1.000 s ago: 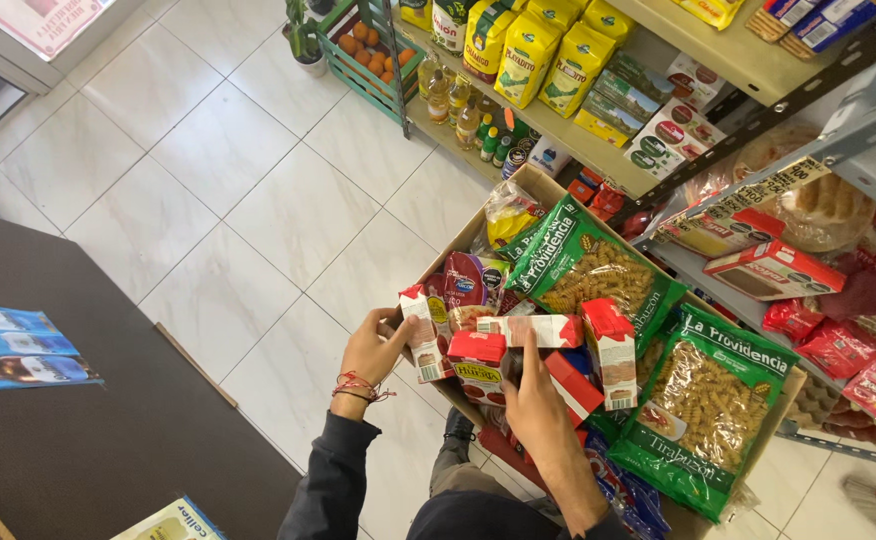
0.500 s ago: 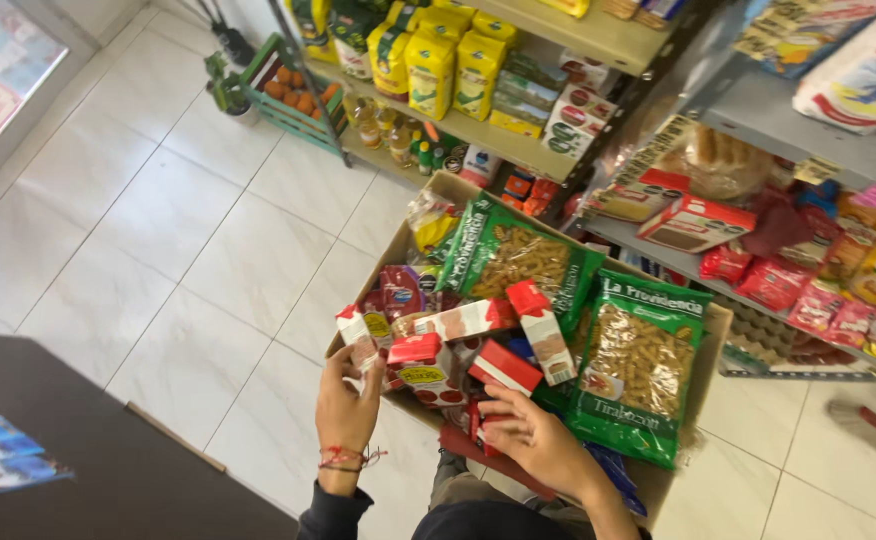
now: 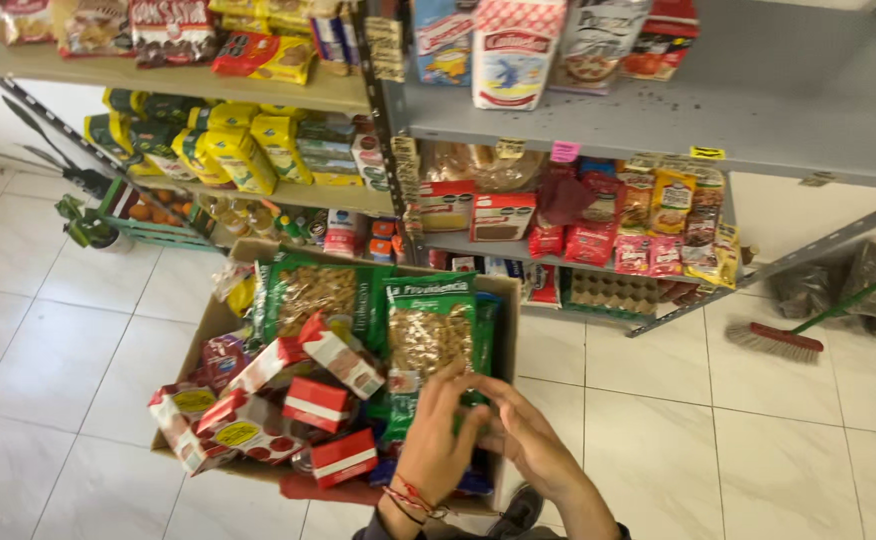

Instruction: The person moves packages of flour and tomato sauce from a cardboard box on the floor onto a metal shelf and rearranges items on the shelf by hand.

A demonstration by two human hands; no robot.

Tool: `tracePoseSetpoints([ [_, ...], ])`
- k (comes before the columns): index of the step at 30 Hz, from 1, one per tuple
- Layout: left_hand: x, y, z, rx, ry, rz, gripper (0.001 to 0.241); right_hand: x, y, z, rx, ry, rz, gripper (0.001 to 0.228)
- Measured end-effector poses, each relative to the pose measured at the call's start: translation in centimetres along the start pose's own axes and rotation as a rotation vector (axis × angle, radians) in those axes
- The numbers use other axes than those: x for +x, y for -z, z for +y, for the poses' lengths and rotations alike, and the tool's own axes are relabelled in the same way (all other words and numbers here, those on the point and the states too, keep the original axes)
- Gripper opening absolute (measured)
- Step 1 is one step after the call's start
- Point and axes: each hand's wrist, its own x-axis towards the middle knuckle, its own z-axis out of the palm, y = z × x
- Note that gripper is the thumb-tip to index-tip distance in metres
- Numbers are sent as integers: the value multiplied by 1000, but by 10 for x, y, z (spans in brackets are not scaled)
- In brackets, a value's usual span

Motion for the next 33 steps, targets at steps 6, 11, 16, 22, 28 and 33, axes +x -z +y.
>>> tracePoseSetpoints([
  [6, 40, -135, 58, 74, 97, -222, 58, -96, 124, -56, 216, 62, -168, 123],
  [11, 88, -181, 81, 131, -31, -73, 46, -142, 195, -104, 223, 293, -190, 118],
  [16, 156, -176, 135, -6, -46, -54, 47, -106, 222, -159, -43, 277, -7, 104],
  [22, 262, -223, 162, 13, -386, 38, 73, 24, 243, -218, 221, 534, -228, 100],
  [28, 377, -251, 123, 161, -333, 191, 64, 78, 248, -366, 15, 525, -97, 110],
  [33, 481, -244, 111, 169, -303, 187, 56, 184, 255, -470, -692, 653, 198, 99],
])
